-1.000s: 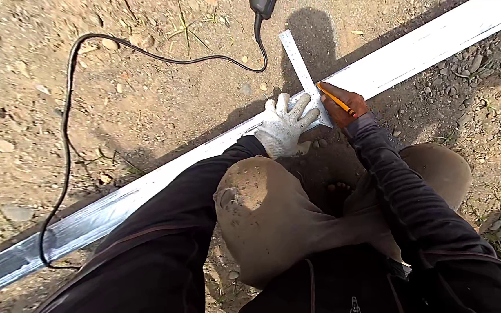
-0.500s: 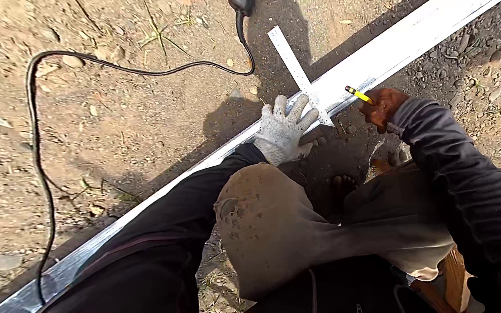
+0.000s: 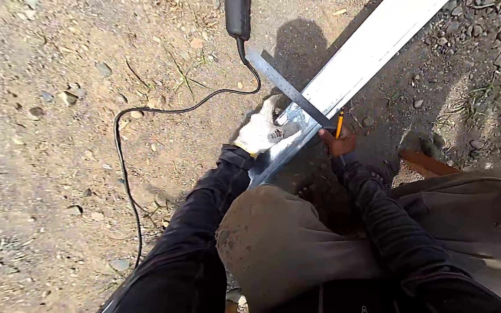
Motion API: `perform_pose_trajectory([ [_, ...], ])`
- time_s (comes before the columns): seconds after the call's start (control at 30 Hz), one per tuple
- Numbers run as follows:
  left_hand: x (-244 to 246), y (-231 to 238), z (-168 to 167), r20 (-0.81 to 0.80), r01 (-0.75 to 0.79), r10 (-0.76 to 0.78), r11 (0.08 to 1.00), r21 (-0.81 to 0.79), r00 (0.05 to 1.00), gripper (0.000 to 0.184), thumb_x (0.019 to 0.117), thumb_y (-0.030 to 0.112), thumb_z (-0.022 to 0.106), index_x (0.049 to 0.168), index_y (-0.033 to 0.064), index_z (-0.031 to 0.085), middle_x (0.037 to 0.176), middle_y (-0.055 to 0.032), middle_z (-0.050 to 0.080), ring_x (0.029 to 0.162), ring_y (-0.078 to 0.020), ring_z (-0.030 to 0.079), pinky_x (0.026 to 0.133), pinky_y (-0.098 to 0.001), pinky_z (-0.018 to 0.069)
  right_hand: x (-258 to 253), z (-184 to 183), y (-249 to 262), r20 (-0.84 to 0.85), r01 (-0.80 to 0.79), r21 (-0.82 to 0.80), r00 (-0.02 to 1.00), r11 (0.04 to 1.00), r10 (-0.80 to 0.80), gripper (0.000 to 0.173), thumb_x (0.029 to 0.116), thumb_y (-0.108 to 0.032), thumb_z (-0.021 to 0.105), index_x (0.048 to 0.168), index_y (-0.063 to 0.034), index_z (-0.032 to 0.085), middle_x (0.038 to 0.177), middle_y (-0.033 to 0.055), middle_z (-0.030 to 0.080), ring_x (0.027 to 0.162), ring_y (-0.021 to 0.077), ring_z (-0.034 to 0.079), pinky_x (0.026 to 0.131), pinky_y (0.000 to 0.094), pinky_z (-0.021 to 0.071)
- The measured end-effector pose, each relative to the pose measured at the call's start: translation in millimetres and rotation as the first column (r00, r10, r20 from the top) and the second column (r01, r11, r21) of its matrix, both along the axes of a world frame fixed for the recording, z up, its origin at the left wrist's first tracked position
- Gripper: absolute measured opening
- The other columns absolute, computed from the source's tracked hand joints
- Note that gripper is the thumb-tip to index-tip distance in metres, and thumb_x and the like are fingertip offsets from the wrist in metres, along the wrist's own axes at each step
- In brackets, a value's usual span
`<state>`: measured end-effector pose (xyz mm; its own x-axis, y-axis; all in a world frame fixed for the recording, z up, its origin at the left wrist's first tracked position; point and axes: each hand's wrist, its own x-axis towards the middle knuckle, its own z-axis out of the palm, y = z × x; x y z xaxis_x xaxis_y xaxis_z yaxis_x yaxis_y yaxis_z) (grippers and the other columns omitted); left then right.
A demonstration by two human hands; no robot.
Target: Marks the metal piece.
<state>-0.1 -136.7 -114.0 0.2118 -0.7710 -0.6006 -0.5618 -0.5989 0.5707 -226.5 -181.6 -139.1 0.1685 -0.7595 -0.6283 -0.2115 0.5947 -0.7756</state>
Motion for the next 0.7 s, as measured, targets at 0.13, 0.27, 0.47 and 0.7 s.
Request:
perform_pose_trajectory([
  [0.13,27.0,0.6,-17.3,-0.262,0.169,-0.155,0.985,0.031,0.952,0.040,0.0974,0.025,0.069,0.134,0.0119,0.063,0.122,-0.0096,0.069,0.111,-0.0178,0.066,0.099,-0.0424,0.0530,-1.4,-7.8,5.9,0.008,-0.018,-0.046,1.000,0.999,0.018,0.028,0.0920,-0.017,0.078,0.111,0.0004,0.067,0.073,0.0067,0.064,0.048,0.0114,0.052,0.045,0.0300,0.0489],
  [0.27,14.2,-1.3,-7.1,-0.162,0.190,-0.180,0.980,0.052,0.970,0.032,0.0963,0.022,0.071,0.126,0.0102,0.067,0.117,-0.0102,0.070,0.107,-0.0195,0.067,0.097,-0.0445,0.0535,-9.7,1.9,5.9,-0.003,-0.047,-0.030,0.999,0.998,0.047,0.030,0.0951,-0.029,0.075,0.107,-0.0020,0.068,0.071,0.0054,0.062,0.050,0.0121,0.051,0.048,0.0324,0.0491],
  [0.47,-3.2,4.7,0.8,-0.085,0.025,-0.016,0.994,0.105,0.996,0.069,0.0743,0.044,0.086,0.135,0.0203,0.063,0.124,-0.0045,0.070,0.115,-0.0167,0.067,0.101,-0.0466,0.0545,-32.9,23.3,7.7,0.003,-0.089,-0.064,0.996,0.994,0.089,0.026,0.0978,-0.026,0.071,0.105,-0.0009,0.066,0.069,0.0046,0.059,0.050,0.0120,0.052,0.049,0.0307,0.0494],
  [0.7,-56.2,20.2,46.6,0.312,-0.017,-0.069,0.964,0.264,0.948,0.075,0.0675,0.070,0.079,0.121,0.0196,0.061,0.098,-0.0139,0.070,0.090,-0.0372,0.069,0.072,-0.0685,0.0527,-27.0,22.8,34.0,0.220,0.139,0.022,0.965,0.990,-0.140,0.018,0.0991,-0.018,0.066,0.101,-0.0009,0.065,0.063,0.0015,0.057,0.044,0.0080,0.046,0.042,0.0258,0.0443],
])
